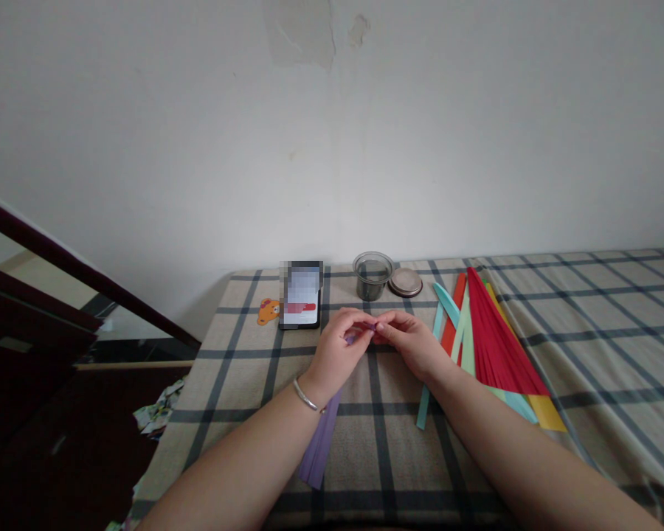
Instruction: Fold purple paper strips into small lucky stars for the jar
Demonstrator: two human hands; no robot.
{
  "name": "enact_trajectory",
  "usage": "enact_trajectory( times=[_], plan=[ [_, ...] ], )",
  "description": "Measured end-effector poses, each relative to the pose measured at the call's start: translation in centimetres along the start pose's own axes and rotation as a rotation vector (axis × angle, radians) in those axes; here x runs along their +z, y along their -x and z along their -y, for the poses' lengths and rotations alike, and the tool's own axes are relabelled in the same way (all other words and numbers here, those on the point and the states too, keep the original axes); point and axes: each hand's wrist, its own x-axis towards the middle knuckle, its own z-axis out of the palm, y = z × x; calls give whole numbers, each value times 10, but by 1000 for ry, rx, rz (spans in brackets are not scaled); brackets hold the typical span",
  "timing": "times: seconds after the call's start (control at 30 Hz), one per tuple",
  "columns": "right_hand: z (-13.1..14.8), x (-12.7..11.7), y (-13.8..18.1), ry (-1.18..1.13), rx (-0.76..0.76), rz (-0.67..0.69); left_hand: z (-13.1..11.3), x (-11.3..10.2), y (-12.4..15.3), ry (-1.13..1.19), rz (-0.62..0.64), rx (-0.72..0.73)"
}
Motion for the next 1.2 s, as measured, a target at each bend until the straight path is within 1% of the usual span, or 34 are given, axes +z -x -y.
enact_trajectory(
  times=[0.2,0.4,0.67,0.93,1.2],
  plan=[
    [4,3,1,-15,-9,25,0,1,0,33,17,-24],
    [4,5,1,-36,-26,18,0,1,-1,12,6,-10],
    [1,4,0,-45,-47,-37,2,3,1,80,43,-107],
    [-2,2,0,-57,-49,-32,3,6,0,168,-13,-189],
    [1,4,1,-66,-36,-15,4,6,0,197,-20,-222]
  ],
)
